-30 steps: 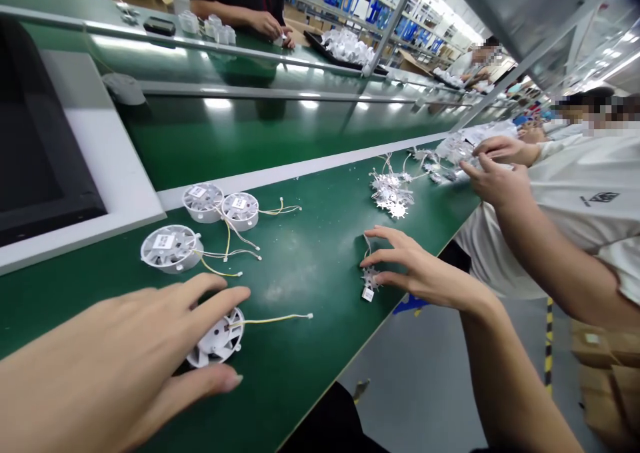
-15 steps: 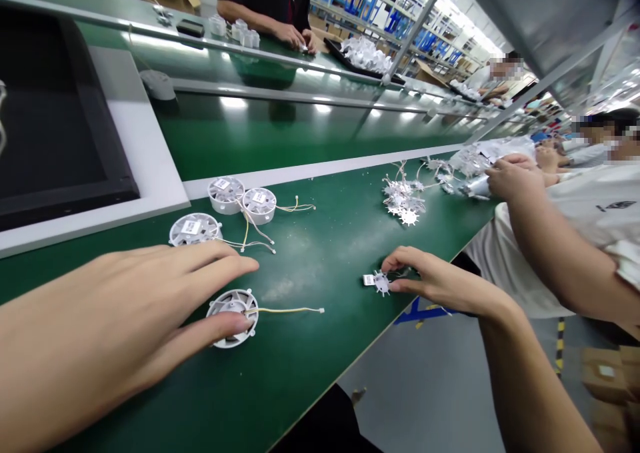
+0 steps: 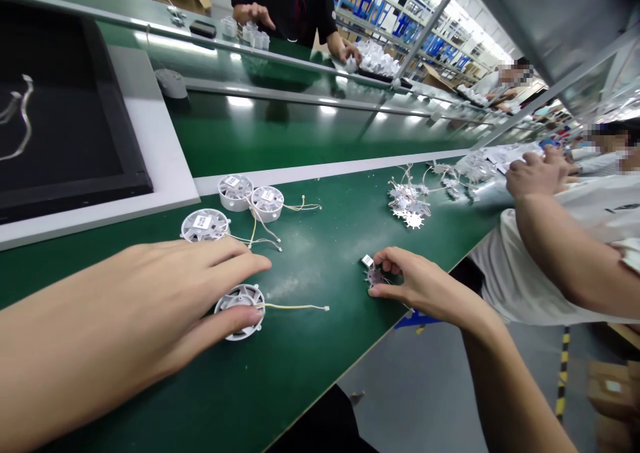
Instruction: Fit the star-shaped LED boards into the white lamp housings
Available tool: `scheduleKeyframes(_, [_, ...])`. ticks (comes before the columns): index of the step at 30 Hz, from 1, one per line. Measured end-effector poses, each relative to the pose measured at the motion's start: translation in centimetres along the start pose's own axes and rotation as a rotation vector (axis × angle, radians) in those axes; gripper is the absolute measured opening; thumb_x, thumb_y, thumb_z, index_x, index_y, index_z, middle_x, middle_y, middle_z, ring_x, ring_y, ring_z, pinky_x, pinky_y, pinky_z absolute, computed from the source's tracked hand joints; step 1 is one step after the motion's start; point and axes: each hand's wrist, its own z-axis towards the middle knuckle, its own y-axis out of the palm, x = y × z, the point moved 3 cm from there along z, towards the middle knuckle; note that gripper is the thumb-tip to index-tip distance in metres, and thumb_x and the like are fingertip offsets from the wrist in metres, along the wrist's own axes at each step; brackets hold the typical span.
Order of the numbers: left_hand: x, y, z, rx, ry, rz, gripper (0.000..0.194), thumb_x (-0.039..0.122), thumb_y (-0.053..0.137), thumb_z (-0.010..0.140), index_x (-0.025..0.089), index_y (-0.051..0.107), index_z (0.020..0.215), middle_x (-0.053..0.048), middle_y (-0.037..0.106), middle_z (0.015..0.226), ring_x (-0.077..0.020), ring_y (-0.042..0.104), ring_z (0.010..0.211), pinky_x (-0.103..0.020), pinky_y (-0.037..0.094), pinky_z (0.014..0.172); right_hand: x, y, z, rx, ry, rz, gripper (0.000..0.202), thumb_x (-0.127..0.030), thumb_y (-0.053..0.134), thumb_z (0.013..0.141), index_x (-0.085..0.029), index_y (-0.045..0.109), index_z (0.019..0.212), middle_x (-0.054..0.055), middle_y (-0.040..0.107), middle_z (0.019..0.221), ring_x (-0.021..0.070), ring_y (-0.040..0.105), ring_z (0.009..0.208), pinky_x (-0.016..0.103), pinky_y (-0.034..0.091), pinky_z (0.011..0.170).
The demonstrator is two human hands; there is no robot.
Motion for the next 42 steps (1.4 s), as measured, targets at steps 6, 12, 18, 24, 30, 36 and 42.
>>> scheduleKeyframes(6, [-0.5, 0.3, 0.1, -0.130, 0.226, 0.361, 0.037, 0.064, 0.061, 0.097, 0.041, 0.079, 0.120, 0.000, 0.079, 0.115, -0.0290, 0.073, 0.081, -0.033, 0.049, 0.068, -2.2, -0.1, 0.6, 0.054, -0.102, -0.065, 0.028, -0.044, 0.071, 0.088, -0.020, 0.067, 0.103, 0.007, 0.077, 0.096, 0.0247, 0.073, 0.087, 0.037, 0.055, 0.076])
scheduleKeyframes(12, [0.0, -0.1, 1.1, -0.080, 0.093, 0.322, 0.046, 0.073, 0.058, 0.094, 0.040, 0.079, 0.118, -0.001, 0.082, 0.113, -0.0341, 0.074, 0.097, -0.036, 0.053, 0.074, -8.2, -1.5, 0.8, 0.328, -0.371, 0.054, 0.022, -0.038, 0.071, 0.087, -0.022, 0.068, 0.102, 0.005, 0.081, 0.097, 0.0231, 0.077, 0.086, 0.035, 0.057, 0.077])
scheduleKeyframes(18, [3.2, -1.4, 1.5, 0.268, 0.027, -0.053, 0.034, 0.055, 0.067, 0.095, 0.032, 0.079, 0.117, -0.001, 0.080, 0.111, -0.0231, 0.073, 0.091, -0.025, 0.056, 0.071, -15.9, -2.6, 1.2, 0.578, -0.808, -0.088, 0.021, -0.030, 0.066, 0.092, -0.018, 0.067, 0.110, 0.008, 0.082, 0.102, 0.0229, 0.077, 0.084, 0.031, 0.054, 0.072])
scheduleKeyframes(24, [3.2, -2.7, 1.6, 0.372, 0.025, -0.360, 0.017, 0.038, 0.084, 0.084, 0.023, 0.076, 0.080, 0.004, 0.072, 0.073, -0.0116, 0.067, 0.066, -0.014, 0.055, 0.061, -19.8, -2.7, 2.5, 0.764, -0.901, -0.187, 0.011, -0.028, 0.061, 0.093, -0.019, 0.066, 0.093, 0.008, 0.080, 0.087, 0.0230, 0.071, 0.073, 0.032, 0.046, 0.066])
scheduleKeyframes(30, [1.3, -2.3, 2.6, 0.263, -0.124, -0.844, 0.041, 0.037, 0.096, 0.075, 0.020, 0.070, 0.102, 0.002, 0.078, 0.075, -0.0147, 0.077, 0.070, -0.020, 0.065, 0.067, -21.0, -2.1, 3.7, 0.890, -0.873, -0.162, 0.019, -0.037, 0.063, 0.093, -0.019, 0.065, 0.089, 0.009, 0.077, 0.082, 0.0232, 0.069, 0.069, 0.033, 0.046, 0.064])
scheduleKeyframes(36, [0.8, -2.1, 2.5, 0.181, -0.184, -0.956, 0.043, 0.038, 0.098, 0.073, 0.016, 0.078, 0.104, -0.002, 0.081, 0.079, -0.0129, 0.077, 0.070, -0.015, 0.064, 0.064, -19.9, -1.5, 4.6, 0.488, -0.774, 0.302, 0.039, -0.043, 0.072, 0.095, -0.015, 0.070, 0.121, 0.007, 0.078, 0.096, 0.0208, 0.073, 0.080, 0.031, 0.056, 0.068])
scheduleKeyframes(42, [0.3, -3.1, 2.5, 0.115, -0.151, -0.750, 0.037, 0.037, 0.090, 0.083, 0.020, 0.080, 0.115, -0.002, 0.081, 0.075, -0.0115, 0.075, 0.067, -0.013, 0.060, 0.064, -17.8, -1.4, 5.8, 0.177, -0.691, 0.707, 0.019, -0.028, 0.062, 0.100, -0.016, 0.077, 0.095, 0.002, 0.075, 0.077, 0.0130, 0.068, 0.064, 0.025, 0.055, 0.061])
